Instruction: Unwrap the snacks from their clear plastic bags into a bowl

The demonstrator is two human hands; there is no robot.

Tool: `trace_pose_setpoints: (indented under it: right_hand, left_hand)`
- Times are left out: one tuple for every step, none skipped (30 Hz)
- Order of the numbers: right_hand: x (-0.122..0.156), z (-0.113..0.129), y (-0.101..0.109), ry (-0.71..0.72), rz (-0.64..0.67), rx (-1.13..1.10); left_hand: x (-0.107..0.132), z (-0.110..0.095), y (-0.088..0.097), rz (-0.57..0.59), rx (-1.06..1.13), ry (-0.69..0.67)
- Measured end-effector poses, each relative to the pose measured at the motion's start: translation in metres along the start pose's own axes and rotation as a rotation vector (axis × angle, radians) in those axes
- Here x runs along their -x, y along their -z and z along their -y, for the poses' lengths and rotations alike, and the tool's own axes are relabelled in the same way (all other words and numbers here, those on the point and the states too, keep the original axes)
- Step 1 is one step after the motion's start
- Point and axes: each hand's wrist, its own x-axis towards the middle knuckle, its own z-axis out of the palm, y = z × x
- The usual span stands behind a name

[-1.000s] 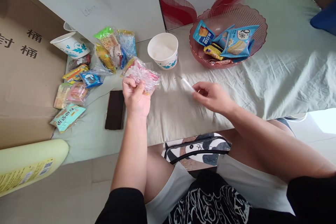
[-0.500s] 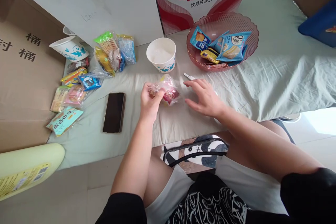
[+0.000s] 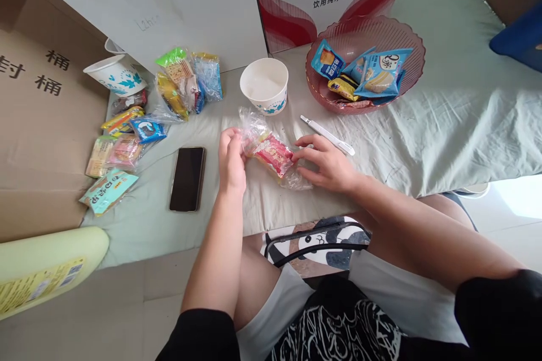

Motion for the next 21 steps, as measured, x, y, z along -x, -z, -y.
trace_pose_setpoints:
  right_hand:
    - [-0.001, 0.000, 0.000, -0.035, 0.002, 0.011]
    - [-0.001, 0.000, 0.001, -0.071, 0.017, 0.020]
    - [-0.002, 0.000, 0.001, -0.108, 0.042, 0.028]
    - [-0.003, 0.001, 0.003, -0.142, 0.070, 0.037]
    - [-0.003, 0.001, 0.004, -0.171, 0.085, 0.043]
    - [-0.004, 0.002, 0.006, -0.195, 0.082, 0.047]
    - [-0.005, 0.002, 0.008, -0.215, 0.058, 0.046]
    - [-0.005, 0.003, 0.010, -0.236, 0.024, 0.041]
    - [-0.005, 0.005, 0.012, -0.259, -0.007, 0.036]
    - [-0.005, 0.006, 0.013, -0.286, -0.026, 0.036]
    - [-0.005, 0.008, 0.015, -0.313, -0.024, 0.043]
    - [-0.005, 0.011, 0.016, -0.335, 0.002, 0.061]
    - [-0.005, 0.013, 0.016, -0.349, 0.045, 0.085]
    - [-0.005, 0.015, 0.016, -0.353, 0.093, 0.111]
    - [-0.004, 0.016, 0.016, -0.350, 0.137, 0.131]
    - [-0.004, 0.017, 0.016, -0.342, 0.166, 0.138]
    - [-0.003, 0.017, 0.016, -0.331, 0.172, 0.134]
    - [-0.003, 0.016, 0.017, -0.323, 0.154, 0.123]
    - [-0.002, 0.015, 0.018, -0.316, 0.114, 0.109]
    - [-0.002, 0.012, 0.019, -0.310, 0.058, 0.097]
    - [-0.002, 0.010, 0.021, -0.302, -0.010, 0.087]
  left_hand:
    - [-0.001, 0.001, 0.002, 0.023, -0.029, -0.061]
    - [-0.002, 0.002, 0.004, 0.040, -0.062, -0.107]
    - [-0.003, 0.003, 0.006, 0.045, -0.093, -0.136]
    - [-0.004, 0.004, 0.007, 0.036, -0.115, -0.145]
    - [-0.005, 0.005, 0.008, 0.015, -0.125, -0.133]
    - [-0.005, 0.005, 0.009, -0.009, -0.125, -0.100]
    - [-0.004, 0.005, 0.010, -0.027, -0.115, -0.053]
    - [-0.004, 0.004, 0.011, -0.040, -0.102, -0.004]
    - [-0.003, 0.003, 0.012, -0.046, -0.089, 0.039]
    - [-0.003, 0.002, 0.012, -0.046, -0.081, 0.069]
    - [-0.002, 0.001, 0.013, -0.044, -0.079, 0.083]
    - [-0.001, -0.001, 0.013, -0.039, -0.082, 0.081]
    - [-0.001, -0.002, 0.013, -0.030, -0.089, 0.071]
    - [-0.001, -0.004, 0.012, -0.022, -0.099, 0.056]
    - [-0.001, -0.006, 0.011, -0.017, -0.109, 0.044]
    - [-0.002, -0.008, 0.011, -0.020, -0.120, 0.038]
    - [-0.003, -0.009, 0.010, -0.032, -0.132, 0.040]
    - [-0.003, -0.011, 0.009, -0.050, -0.144, 0.045]
    - [-0.004, -0.012, 0.008, -0.069, -0.153, 0.051]
    - [-0.004, -0.014, 0.007, -0.080, -0.159, 0.054]
    - [-0.004, -0.015, 0.007, -0.084, -0.162, 0.050]
